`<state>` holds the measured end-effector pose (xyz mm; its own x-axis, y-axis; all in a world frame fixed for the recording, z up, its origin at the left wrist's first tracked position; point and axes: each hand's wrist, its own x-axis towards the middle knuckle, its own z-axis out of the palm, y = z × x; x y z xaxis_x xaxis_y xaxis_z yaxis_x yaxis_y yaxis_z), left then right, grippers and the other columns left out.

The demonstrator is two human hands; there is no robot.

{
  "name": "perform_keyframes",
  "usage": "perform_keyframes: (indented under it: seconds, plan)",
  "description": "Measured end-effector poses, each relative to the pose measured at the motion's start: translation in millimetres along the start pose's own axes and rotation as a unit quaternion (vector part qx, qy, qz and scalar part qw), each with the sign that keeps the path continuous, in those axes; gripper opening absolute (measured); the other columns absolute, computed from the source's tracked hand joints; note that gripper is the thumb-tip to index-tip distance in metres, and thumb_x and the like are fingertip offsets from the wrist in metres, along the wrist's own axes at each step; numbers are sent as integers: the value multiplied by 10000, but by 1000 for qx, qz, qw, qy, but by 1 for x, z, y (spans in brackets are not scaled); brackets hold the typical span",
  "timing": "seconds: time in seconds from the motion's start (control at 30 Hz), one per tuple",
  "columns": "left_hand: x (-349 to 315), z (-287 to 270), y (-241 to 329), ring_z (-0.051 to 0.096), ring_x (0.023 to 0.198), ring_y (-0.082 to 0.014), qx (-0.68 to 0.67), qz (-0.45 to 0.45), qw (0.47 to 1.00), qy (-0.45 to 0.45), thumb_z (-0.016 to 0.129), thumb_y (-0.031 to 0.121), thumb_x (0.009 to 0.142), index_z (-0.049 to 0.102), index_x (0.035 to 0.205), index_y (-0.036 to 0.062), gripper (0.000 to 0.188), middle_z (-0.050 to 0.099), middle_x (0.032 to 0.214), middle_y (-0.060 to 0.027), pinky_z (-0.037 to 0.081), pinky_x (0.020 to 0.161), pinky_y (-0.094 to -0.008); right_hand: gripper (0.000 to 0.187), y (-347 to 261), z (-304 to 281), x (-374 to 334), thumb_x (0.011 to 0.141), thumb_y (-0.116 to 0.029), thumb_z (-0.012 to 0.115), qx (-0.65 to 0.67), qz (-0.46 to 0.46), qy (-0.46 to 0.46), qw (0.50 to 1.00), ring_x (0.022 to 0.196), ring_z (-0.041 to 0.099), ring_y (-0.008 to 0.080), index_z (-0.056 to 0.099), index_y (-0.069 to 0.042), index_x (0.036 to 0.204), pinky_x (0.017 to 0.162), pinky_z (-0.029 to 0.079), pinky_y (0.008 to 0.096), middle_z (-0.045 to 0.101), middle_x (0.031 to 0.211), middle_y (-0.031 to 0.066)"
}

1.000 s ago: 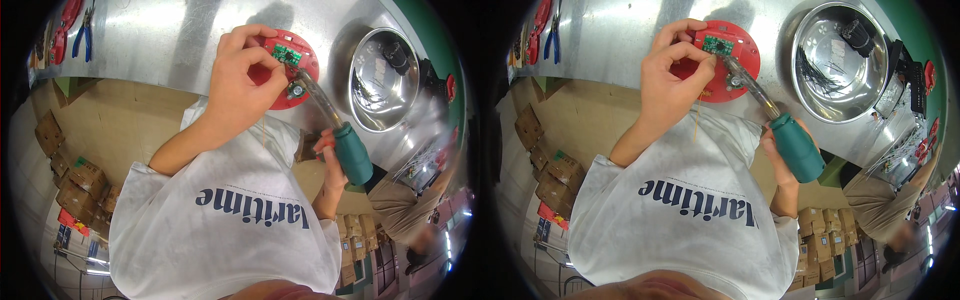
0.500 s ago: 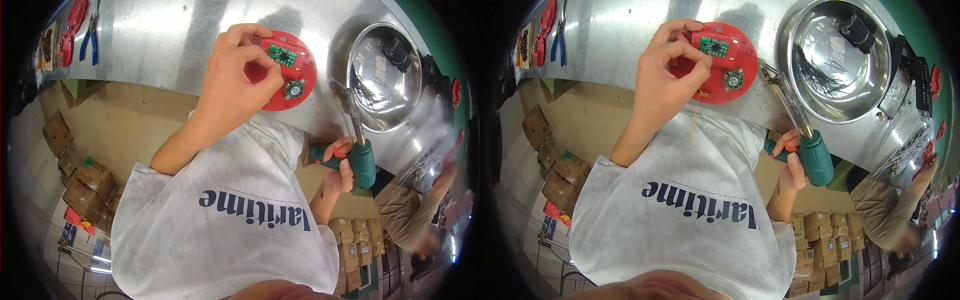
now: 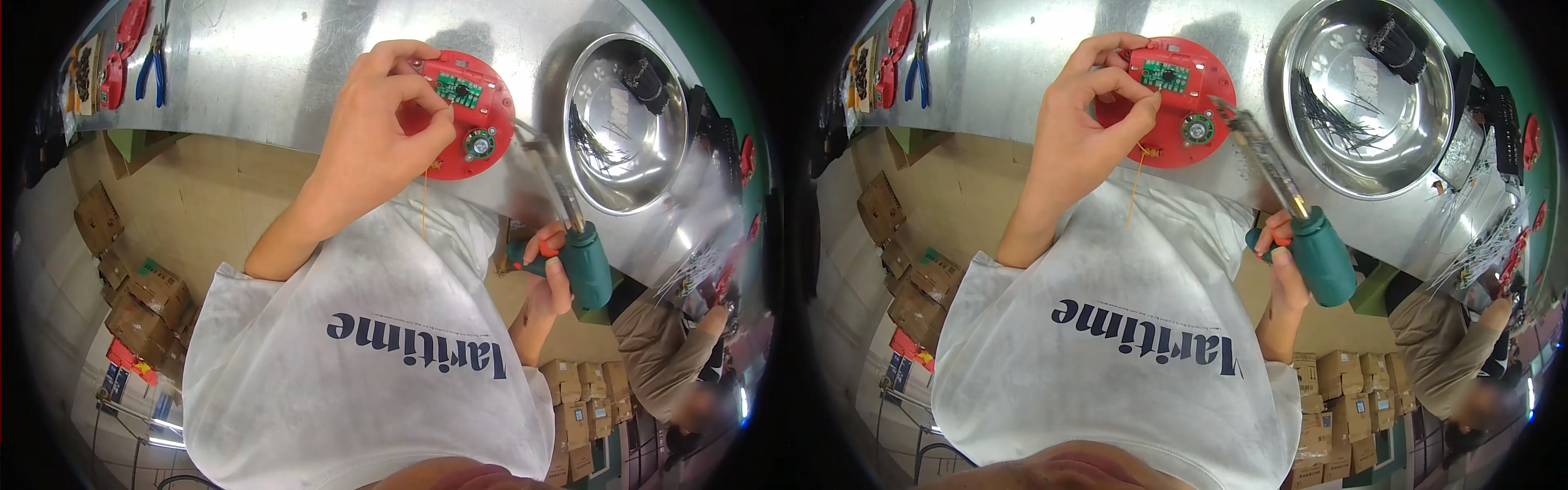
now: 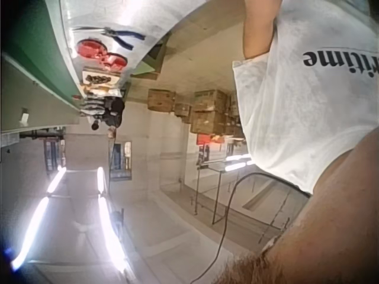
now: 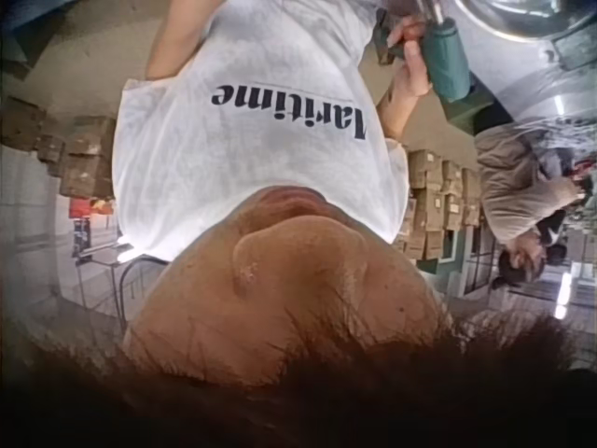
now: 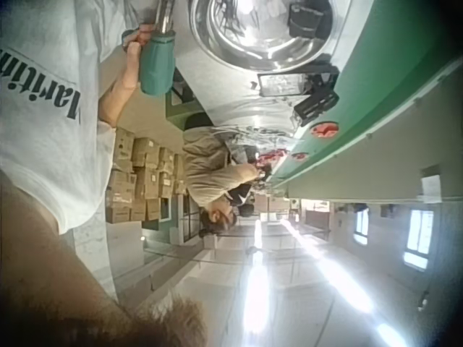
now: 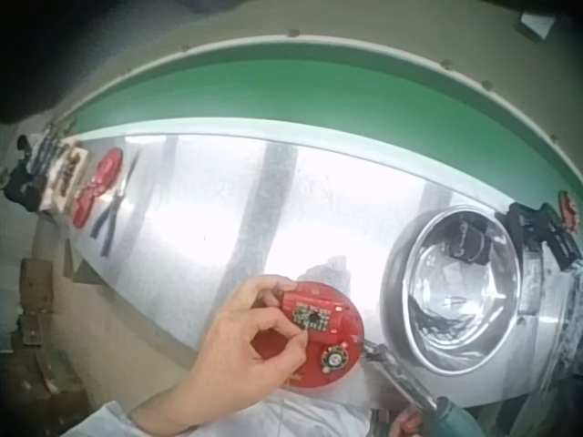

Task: Soldering wires onto a printed circuit board mounted inside a red circular device housing.

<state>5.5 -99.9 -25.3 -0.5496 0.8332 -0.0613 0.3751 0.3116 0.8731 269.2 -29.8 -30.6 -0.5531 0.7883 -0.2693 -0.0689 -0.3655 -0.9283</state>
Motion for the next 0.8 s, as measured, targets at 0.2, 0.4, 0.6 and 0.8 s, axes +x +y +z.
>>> perform_keyframes:
  seconds: [0.2, 0.4, 0.6, 0.8]
  plan:
    - [-1, 2, -4, 523, 815, -111, -11, -3, 1000, 6, 679, 40, 752, 658, 755, -8, 52, 557, 1144, -93, 449, 697, -241, 262, -8, 15, 11, 776, -109, 570, -150, 15, -41, 988, 601, 520, 192, 542, 88, 946, 561, 426, 291, 560, 928, 202]
    - [-1, 4, -2, 527, 815, -113, -13, -7, 1000, 8, 675, 37, 756, 656, 752, -14, 54, 556, 1141, -94, 456, 692, -238, 245, -6, 21, 12, 704, -14, 663, -185, 21, -2, 983, 691, 583, 165, 627, 39, 940, 661, 467, 275, 614, 816, 97]
    - [-1, 5, -2, 527, 808, -117, -32, -10, 999, 19, 672, 27, 750, 649, 738, -15, 49, 558, 1143, -95, 457, 698, -238, 246, -5, 7, 12, 723, 3, 604, -282, -18, -57, 958, 638, 550, 159, 600, 72, 959, 594, 443, 271, 598, 860, 141]
    - [0, 4, -1, 523, 803, -116, -29, -19, 999, 14, 672, 20, 744, 642, 727, -16, 51, 558, 1136, -91, 455, 689, -234, 246, -7, 9, 11, 778, -38, 564, -246, -8, -71, 967, 597, 516, 162, 561, 96, 985, 526, 422, 267, 578, 956, 197]
